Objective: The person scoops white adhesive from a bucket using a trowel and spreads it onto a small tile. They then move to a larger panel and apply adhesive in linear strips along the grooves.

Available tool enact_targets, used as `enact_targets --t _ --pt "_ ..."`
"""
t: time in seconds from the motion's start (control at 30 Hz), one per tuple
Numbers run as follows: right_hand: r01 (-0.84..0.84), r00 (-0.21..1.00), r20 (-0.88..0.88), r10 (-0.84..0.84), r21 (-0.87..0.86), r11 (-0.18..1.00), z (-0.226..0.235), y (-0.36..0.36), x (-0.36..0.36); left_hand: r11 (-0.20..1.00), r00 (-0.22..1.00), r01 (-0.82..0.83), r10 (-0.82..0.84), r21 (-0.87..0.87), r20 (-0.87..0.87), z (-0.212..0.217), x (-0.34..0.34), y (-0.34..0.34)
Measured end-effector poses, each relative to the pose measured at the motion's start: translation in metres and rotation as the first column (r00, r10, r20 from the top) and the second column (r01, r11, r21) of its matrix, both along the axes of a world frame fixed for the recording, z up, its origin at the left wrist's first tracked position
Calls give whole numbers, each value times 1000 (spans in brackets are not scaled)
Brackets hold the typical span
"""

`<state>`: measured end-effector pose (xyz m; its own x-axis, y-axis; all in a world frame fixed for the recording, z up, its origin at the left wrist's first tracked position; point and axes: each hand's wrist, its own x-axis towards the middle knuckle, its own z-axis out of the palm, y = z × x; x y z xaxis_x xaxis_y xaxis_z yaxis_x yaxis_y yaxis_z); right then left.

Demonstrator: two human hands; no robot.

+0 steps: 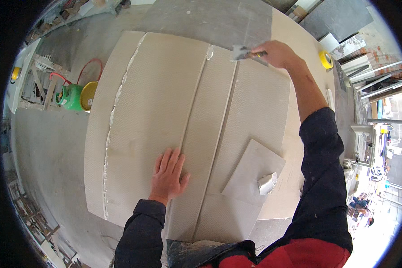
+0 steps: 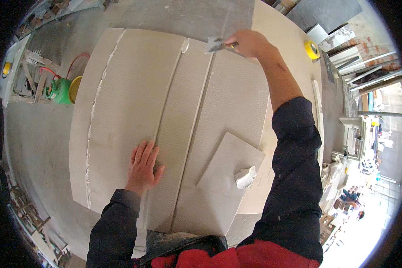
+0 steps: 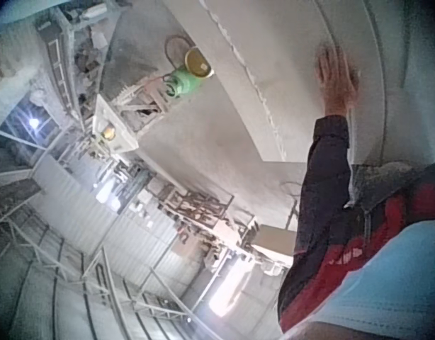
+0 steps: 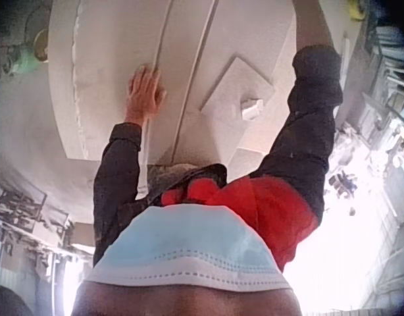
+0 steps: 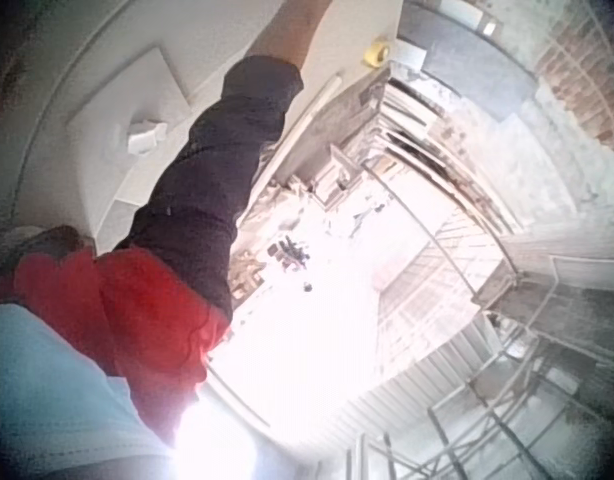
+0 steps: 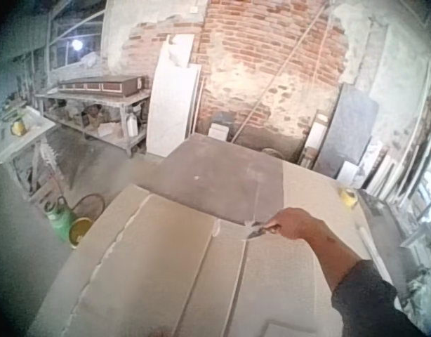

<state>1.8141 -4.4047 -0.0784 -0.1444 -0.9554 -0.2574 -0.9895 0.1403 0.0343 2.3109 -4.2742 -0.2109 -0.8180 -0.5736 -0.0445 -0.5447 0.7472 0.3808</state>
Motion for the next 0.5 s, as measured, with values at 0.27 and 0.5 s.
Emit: enact_targets --t 0.27,0.5 --pt "140 980 138 -142 29 990 -39 35 -11 999 1000 8 -8 39 -2 -7 4 1" --pt "45 998 -40 -44 23 999 -85 33 -43 1000 1000 4 -4 26 -12 -6 4 0"
